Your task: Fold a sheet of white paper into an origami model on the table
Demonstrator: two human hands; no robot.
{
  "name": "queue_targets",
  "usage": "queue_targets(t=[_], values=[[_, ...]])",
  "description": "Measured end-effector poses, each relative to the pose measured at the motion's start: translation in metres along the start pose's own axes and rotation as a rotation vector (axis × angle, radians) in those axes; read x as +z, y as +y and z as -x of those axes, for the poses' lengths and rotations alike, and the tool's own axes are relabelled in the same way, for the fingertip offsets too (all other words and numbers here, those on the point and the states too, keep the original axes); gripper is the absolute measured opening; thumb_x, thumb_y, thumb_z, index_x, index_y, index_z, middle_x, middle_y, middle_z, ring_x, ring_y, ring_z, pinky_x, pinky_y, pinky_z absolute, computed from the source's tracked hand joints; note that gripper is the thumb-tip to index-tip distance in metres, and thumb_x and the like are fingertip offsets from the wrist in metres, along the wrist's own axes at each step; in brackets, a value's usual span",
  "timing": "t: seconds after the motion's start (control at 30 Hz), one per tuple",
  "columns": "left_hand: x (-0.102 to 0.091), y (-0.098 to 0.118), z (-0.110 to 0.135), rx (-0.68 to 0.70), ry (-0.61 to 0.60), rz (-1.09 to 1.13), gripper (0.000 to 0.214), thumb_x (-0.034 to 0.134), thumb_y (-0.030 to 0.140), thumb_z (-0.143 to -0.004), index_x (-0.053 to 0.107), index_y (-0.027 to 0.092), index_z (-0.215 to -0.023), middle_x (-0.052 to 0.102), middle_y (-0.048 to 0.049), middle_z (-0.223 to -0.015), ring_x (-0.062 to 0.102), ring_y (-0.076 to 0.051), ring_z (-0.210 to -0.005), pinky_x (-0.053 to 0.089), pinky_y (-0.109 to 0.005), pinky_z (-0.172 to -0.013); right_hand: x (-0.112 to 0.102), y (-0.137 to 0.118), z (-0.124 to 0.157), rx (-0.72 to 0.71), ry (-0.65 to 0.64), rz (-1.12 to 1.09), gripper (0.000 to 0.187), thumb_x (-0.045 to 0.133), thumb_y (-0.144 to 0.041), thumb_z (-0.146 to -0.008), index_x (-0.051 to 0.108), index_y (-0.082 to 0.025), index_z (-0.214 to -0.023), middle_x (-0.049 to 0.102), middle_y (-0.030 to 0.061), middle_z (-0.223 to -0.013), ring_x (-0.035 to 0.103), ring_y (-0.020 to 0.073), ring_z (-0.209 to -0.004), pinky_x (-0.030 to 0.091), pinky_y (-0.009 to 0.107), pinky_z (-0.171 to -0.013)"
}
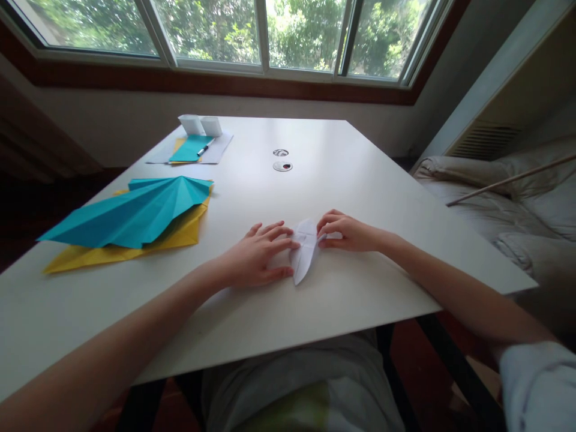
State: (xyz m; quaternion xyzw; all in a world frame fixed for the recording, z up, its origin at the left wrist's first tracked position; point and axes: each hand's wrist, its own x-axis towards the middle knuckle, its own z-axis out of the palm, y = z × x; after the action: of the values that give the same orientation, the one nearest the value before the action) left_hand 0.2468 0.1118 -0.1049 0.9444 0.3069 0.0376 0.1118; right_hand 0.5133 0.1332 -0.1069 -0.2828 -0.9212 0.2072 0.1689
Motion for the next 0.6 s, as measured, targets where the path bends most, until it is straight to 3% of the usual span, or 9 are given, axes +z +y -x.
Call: queue_targets(t=[0.23, 0.6], values=[[0.009, 0.011, -0.003, 0.015, 0.172, -0.052, 0.03, 0.047, 0.041, -0.088, 0.055, 0.026, -0.112, 0.05, -0.0063, -0.123, 0.038, -0.026, -0.12, 0.033, -0.043, -0.095, 0.008, -0.002, -0.009, 0.204, 0.05, 0.042, 0.023, 0.059, -0.04, -0.081, 0.061, -0.017, -0.079, 0.06, 0.0059, -0.086, 0.049, 0.0196, -0.087, 0.037, 0.032, -0.081], [0.01, 0.017, -0.006, 0.006, 0.186, -0.055, 0.035, 0.047, 0.042, -0.087, 0.05, 0.022, -0.116, 0.055, -0.0081, -0.111, 0.048, -0.023, -0.104, 0.037, -0.039, -0.087, 0.018, -0.006, -0.01, 0.374, 0.131, 0.132, 0.028, 0.063, -0.044, -0.074, 0.058, -0.019, -0.085, 0.058, 0.003, -0.084, 0.049, 0.0182, -0.082, 0.034, 0.031, -0.078]])
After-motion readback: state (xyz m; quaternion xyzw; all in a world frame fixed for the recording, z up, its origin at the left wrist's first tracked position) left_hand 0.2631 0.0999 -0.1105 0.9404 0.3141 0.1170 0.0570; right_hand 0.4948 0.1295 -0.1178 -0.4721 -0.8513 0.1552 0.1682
